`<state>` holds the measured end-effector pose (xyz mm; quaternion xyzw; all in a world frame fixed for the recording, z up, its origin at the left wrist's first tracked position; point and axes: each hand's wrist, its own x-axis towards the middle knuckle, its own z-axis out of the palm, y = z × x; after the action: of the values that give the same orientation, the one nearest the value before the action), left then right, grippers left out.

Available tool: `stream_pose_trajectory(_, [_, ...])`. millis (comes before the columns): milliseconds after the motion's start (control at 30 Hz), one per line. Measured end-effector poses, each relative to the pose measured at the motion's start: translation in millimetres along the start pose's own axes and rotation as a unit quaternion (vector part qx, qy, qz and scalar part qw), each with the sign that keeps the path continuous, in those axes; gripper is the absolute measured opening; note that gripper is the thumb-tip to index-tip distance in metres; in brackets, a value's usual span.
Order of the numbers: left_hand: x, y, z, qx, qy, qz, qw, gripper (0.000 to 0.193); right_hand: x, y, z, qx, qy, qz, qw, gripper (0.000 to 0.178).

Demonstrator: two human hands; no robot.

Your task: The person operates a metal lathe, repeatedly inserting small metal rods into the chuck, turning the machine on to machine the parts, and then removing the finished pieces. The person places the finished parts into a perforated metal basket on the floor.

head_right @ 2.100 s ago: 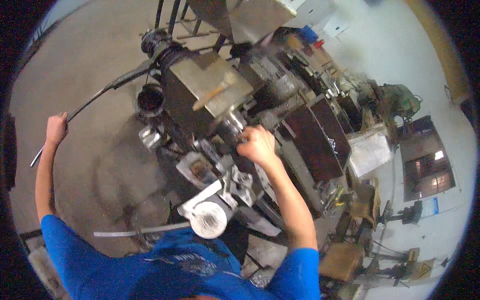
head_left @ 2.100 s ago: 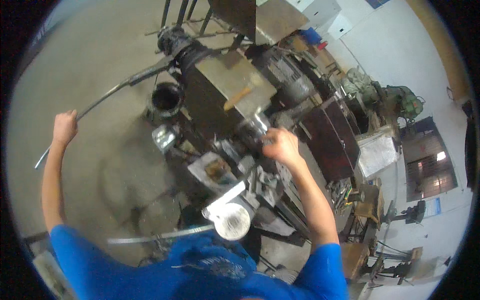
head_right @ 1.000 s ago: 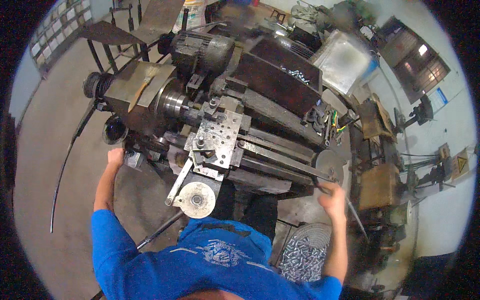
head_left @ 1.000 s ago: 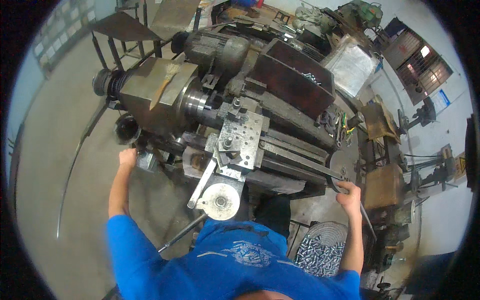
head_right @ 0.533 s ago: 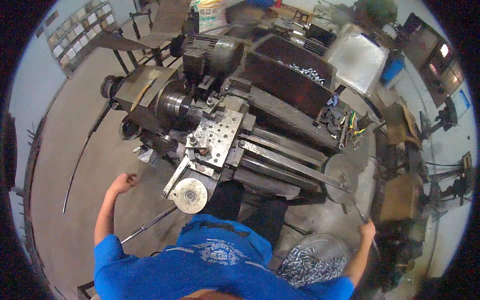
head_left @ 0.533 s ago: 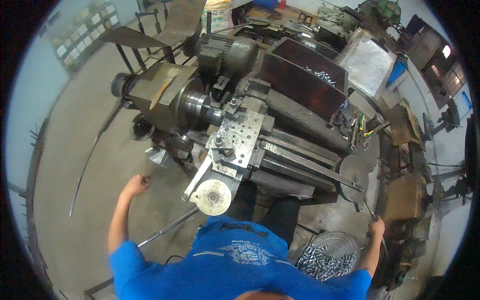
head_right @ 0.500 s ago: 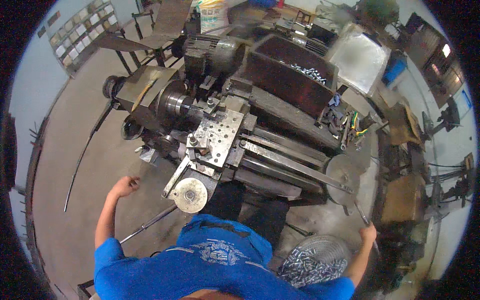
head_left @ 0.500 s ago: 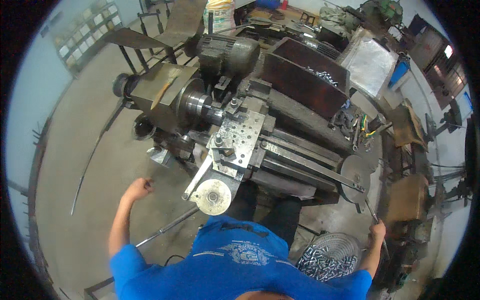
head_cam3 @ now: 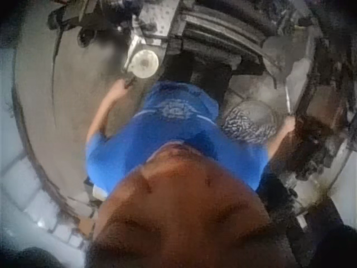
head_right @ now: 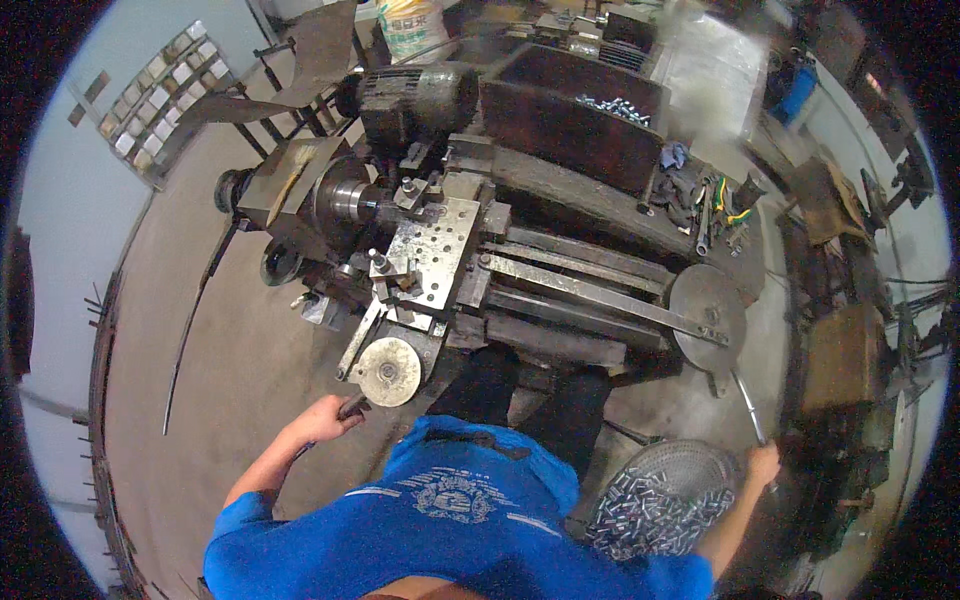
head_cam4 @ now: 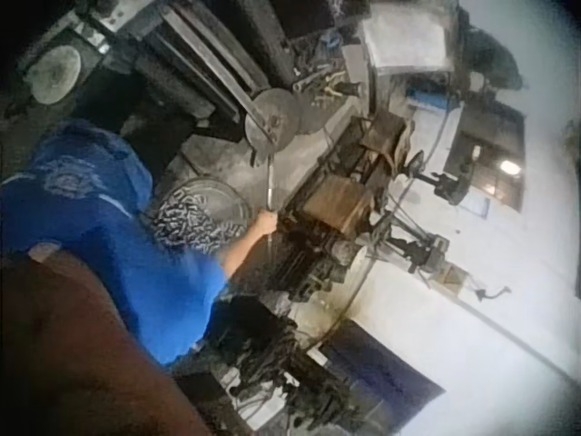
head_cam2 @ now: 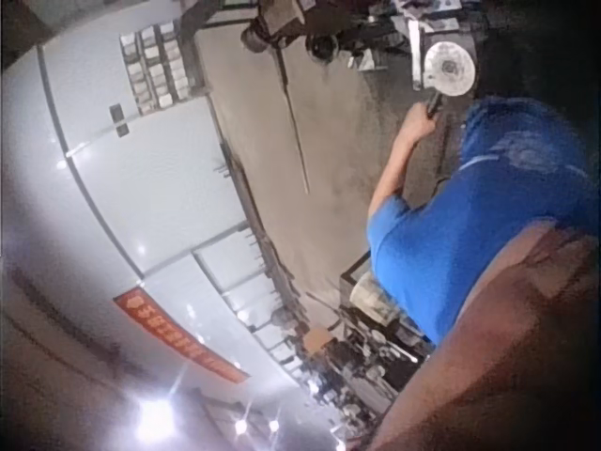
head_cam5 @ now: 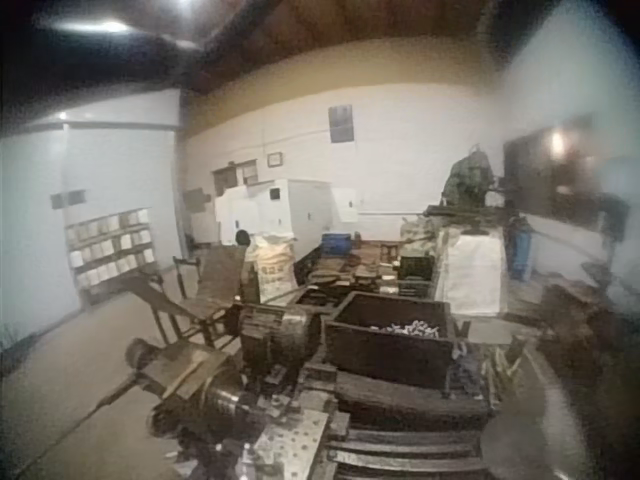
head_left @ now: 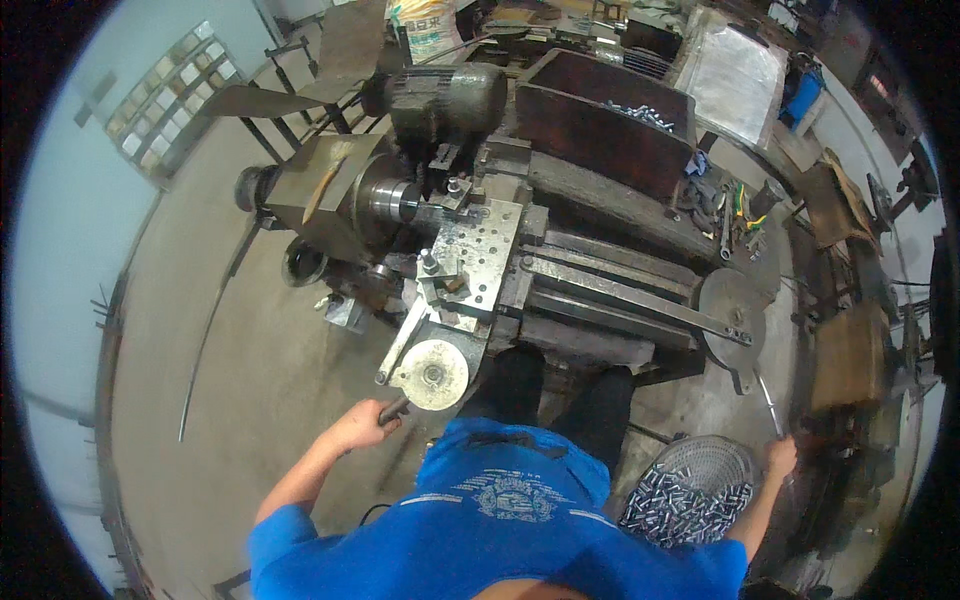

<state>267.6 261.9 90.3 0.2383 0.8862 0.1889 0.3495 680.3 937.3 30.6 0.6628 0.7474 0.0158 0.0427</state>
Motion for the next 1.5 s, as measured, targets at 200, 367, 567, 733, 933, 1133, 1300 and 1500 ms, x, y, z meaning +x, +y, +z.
stream_pose_trajectory(200, [-5.0, -2.6, 8.6, -0.063, 0.019, 0.008, 0.998, 0.024, -90.7, -2.8, 30.3, 0.022, 0.09, -0.008, 0.996, 0.039])
stream_pose_trajectory(367, [-7.2, 8.3, 3.5, -0.091, 0.009, 0.001, 0.996, 0.024, -143.5, -24.9, 25.6, 0.062, 0.093, 0.009, 0.994, 0.04])
stream_pose_trajectory(567, [-6.6, 5.8, 5.7, -0.085, 0.016, -0.009, 0.996, 0.024, -172.0, -37.9, 17.8, 0.1, 0.091, -0.006, 0.991, 0.037])
stream_pose_trajectory(733, [-4.8, -2.9, 10.7, -0.108, 0.018, 0.005, 0.994, 0.026, -178.9, -43.8, 16.7, 0.105, 0.101, -0.005, 0.989, 0.035])
stream_pose_trajectory(933, [-5.2, 5.7, -1.7, -0.117, -0.032, 0.011, 0.993, 0.023, -179.0, -37.9, 11.1, 0.188, 0.043, -0.007, 0.981, 0.043])
stream_pose_trajectory(1133, [3.0, 9.2, -6.1, -0.06, -0.032, -0.014, 0.998, 0.029, -205.1, 73.0, 52.3, 0.144, -0.073, -0.02, 0.987, 0.034])
stream_pose_trajectory(1300, [9.2, 7.6, 2.9, -0.194, -0.069, -0.013, 0.978, 0.021, -245.5, 214.0, 119.9, 0.126, -0.137, 0.132, 0.974, 0.033])
stream_pose_trajectory(1500, [13.7, 3.6, 3.2, -0.197, -0.099, 0.001, 0.975, 0.017, -268.6, 166.8, 86.3, 0.052, -0.03, 0.019, 0.998, 0.033])
